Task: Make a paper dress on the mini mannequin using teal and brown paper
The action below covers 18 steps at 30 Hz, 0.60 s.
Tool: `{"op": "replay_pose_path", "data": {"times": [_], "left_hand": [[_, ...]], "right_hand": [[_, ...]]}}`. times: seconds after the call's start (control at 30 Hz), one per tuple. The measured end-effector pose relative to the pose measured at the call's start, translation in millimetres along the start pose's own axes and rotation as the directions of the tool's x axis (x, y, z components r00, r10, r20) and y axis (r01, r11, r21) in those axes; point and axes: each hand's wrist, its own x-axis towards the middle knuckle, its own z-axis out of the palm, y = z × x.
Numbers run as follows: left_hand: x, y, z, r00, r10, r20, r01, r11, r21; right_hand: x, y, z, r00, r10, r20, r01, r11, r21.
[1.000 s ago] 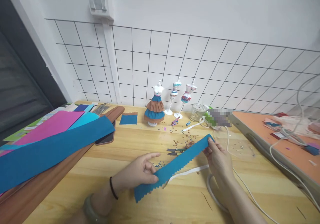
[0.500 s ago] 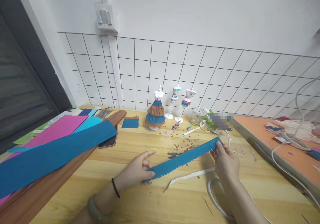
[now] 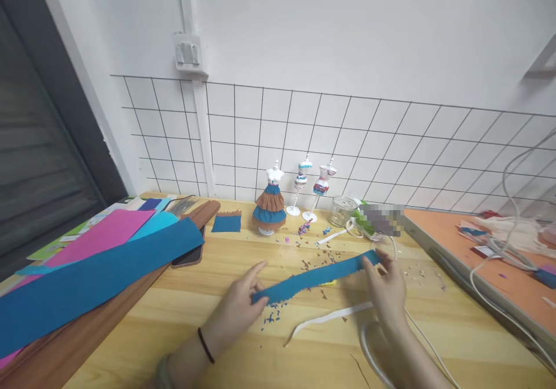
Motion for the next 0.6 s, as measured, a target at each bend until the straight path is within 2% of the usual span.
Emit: {"op": "replay_pose_path", "data": {"times": [0.07,0.13,0.17,0.2,0.23,0.27,0.3,0.33,0.4,0.53,0.6], "left_hand": [[-7.7,1.3,6.6,0.989,0.141,0.04,-0.146,0.969,0.198],[-15.0,2.0,13.1,0.963,0.23,0.142,-0.264,0.914,0.309],[-17.8,2.8,15.5,0.952,0.255,0.17,-0.3,0.887,0.35],[-19.9,4.3,17.1,0.943,0.262,0.205,-0.323,0.871,0.37],[-21.4,6.5,17.7,0.94,0.249,0.232,-0.323,0.867,0.379],[-22.3,9.5,17.5,0.943,0.219,0.252,-0.305,0.871,0.384],[-22.7,12.9,16.7,0.946,0.182,0.268,-0.278,0.88,0.385],[-22.8,16.2,15.4,0.948,0.151,0.28,-0.254,0.889,0.381],[-22.0,21.6,12.5,0.944,0.14,0.299,-0.245,0.904,0.351],[-12.5,26.2,3.9,0.917,0.188,0.351,-0.257,0.953,0.159],[1.0,29.3,-4.1,0.931,0.173,0.32,-0.202,0.978,0.059]], "right_hand": [[-22.0,-16.7,9.2,0.978,-0.142,0.153,0.142,0.99,0.008],[-50.2,-32.3,19.3,0.898,-0.235,0.371,0.231,0.971,0.057],[-63.9,-38.5,23.7,0.817,-0.282,0.502,0.275,0.957,0.09],[-76.0,-43.3,27.2,0.651,-0.356,0.67,0.379,0.918,0.119],[-85.5,-46.6,30.0,0.515,-0.38,0.769,0.442,0.886,0.142],[-92.3,-48.6,31.9,0.429,-0.383,0.818,0.476,0.865,0.155],[-96.3,-49.6,33.1,0.363,-0.377,0.852,0.504,0.849,0.16],[-98.0,-49.8,33.7,0.341,-0.364,0.867,0.514,0.844,0.153],[-96.9,-49.1,33.7,0.344,-0.336,0.877,0.515,0.848,0.123],[-92.0,-47.6,32.5,0.409,-0.268,0.872,0.489,0.871,0.038],[-91.8,-46.8,32.6,0.451,-0.235,0.861,0.474,0.881,-0.007]]}}
